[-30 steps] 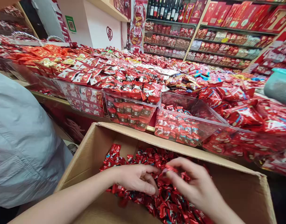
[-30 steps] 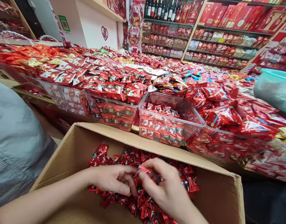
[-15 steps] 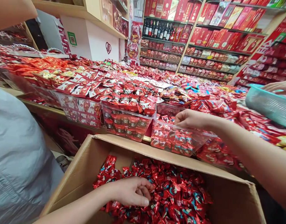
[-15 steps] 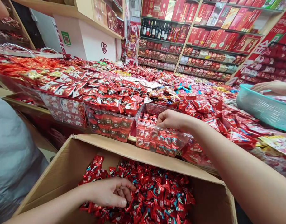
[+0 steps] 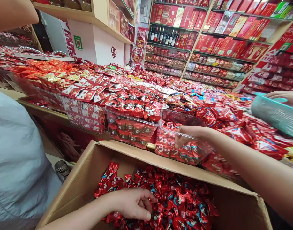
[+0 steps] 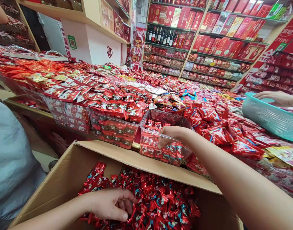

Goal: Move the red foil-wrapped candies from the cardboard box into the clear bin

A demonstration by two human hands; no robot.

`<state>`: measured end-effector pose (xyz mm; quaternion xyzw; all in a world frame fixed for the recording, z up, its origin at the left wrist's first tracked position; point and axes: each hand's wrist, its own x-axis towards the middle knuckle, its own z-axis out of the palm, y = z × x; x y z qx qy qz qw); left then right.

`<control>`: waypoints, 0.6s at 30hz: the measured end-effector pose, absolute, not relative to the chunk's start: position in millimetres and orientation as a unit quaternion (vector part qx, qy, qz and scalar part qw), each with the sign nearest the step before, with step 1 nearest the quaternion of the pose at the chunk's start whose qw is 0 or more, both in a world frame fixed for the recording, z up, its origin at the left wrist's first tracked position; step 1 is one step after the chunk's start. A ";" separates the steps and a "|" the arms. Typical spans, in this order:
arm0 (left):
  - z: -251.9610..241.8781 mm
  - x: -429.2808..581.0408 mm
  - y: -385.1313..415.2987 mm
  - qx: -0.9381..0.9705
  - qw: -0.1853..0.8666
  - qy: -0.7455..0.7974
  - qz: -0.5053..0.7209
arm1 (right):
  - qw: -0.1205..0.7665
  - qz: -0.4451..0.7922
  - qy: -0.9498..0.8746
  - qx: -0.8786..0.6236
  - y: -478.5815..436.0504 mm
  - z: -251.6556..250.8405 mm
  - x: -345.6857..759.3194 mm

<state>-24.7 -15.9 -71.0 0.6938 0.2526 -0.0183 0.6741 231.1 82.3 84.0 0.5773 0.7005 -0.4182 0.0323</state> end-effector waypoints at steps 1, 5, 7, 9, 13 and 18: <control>-71.3 -24.9 -15.9 0.695 0.672 0.256 -0.020 | 0.043 -0.412 0.704 0.577 82.4 83.8 231.9; -72.1 -26.3 -15.6 0.699 0.665 0.261 -0.030 | 0.081 -0.375 0.724 0.573 82.8 83.8 233.7; -71.7 -26.7 -15.2 0.704 0.658 0.263 -0.038 | 0.094 -0.368 0.727 0.573 82.4 84.5 232.2; -71.5 -26.6 -15.0 0.709 0.651 0.266 -0.047 | 0.101 -0.372 0.722 0.575 81.6 85.6 229.8; -73.5 -26.3 -15.1 0.723 0.630 0.276 -0.060 | 0.094 -0.391 0.715 0.572 79.9 87.8 226.5; -78.4 -27.2 -14.8 0.737 0.607 0.287 -0.074 | 0.066 -0.403 0.710 0.574 76.1 90.1 226.3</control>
